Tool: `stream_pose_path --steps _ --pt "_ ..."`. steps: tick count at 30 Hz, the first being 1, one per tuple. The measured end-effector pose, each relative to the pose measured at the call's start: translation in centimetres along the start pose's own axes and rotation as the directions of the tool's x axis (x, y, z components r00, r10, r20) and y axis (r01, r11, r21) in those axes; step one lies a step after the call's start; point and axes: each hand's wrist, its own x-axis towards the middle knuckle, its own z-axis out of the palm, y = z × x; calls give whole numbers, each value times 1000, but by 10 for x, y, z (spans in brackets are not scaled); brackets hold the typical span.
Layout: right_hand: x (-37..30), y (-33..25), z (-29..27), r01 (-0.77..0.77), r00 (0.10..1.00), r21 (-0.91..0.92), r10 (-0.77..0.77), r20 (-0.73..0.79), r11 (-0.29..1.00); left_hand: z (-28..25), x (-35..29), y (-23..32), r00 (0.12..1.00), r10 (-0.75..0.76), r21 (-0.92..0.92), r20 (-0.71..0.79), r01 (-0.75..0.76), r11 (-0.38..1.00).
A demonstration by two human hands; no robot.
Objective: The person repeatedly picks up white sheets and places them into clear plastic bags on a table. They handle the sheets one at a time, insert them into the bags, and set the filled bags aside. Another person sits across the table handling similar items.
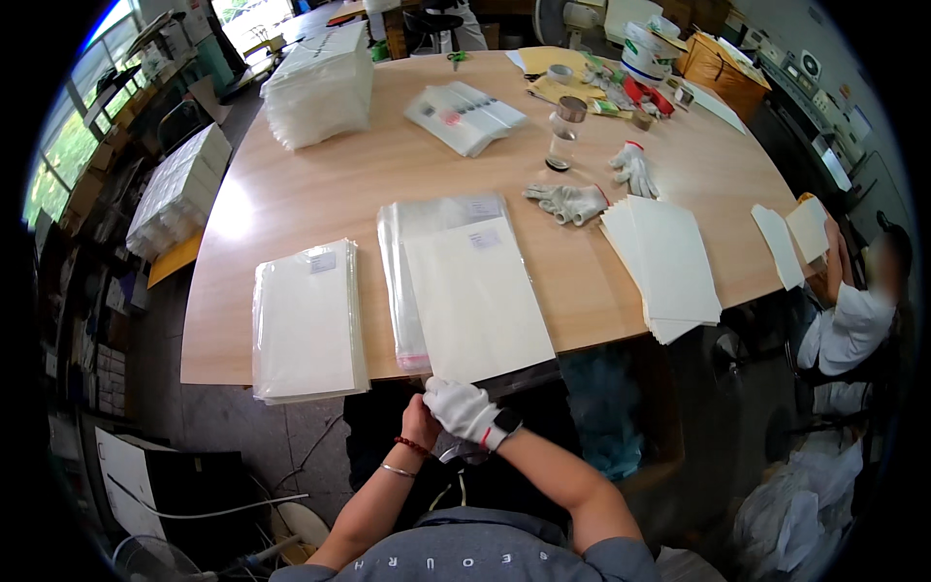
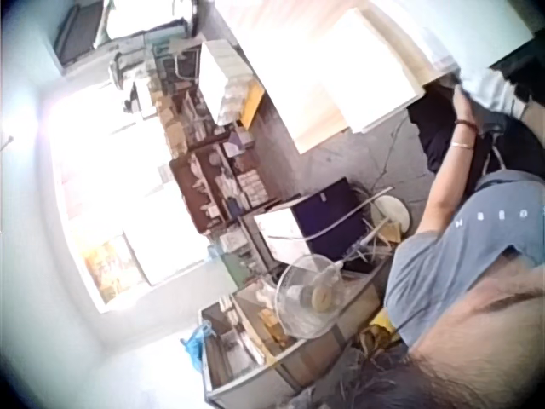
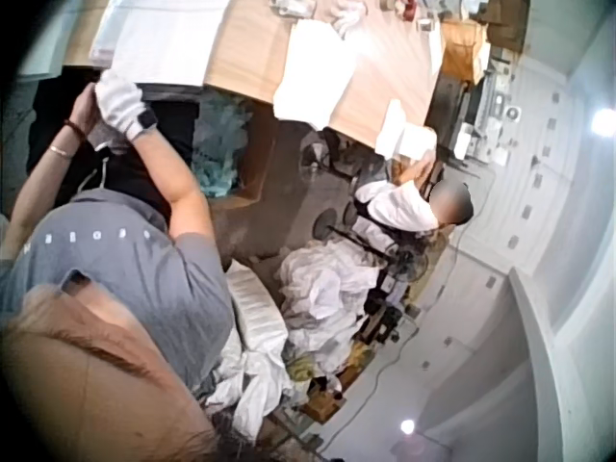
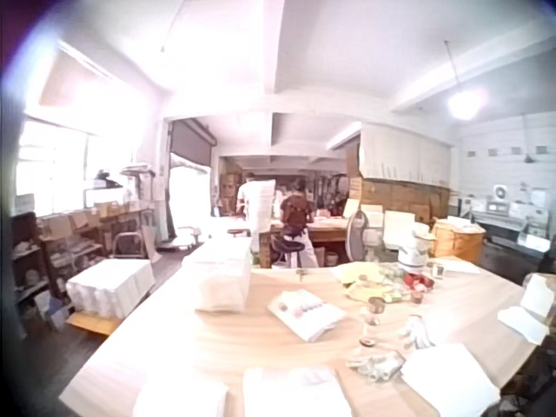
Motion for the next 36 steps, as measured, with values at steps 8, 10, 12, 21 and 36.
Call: stream_pose_path --steps 8,10,12,21,36 --pt "-213 158 -168 -904 390 -410 621 -680 119 -20 -1 25 971 82 514 225 -190 837" --pt "-252 167 -131 -565 262 -806 965 29 177 -29 -2 25 944 110 549 311 -273 790" --pt "-264 153 -90 -647 71 -497 694 716 579 -37 -4 24 806 464 647 367 -580 494" --pt "-117 109 -84 -302 882 376 407 -240 876 -7 -6 53 174 293 341 940 -531 -776" --pt "-77 94 -86 -769 624 19 756 -197 639 -8 1 59 712 556 900 429 -388 -198"
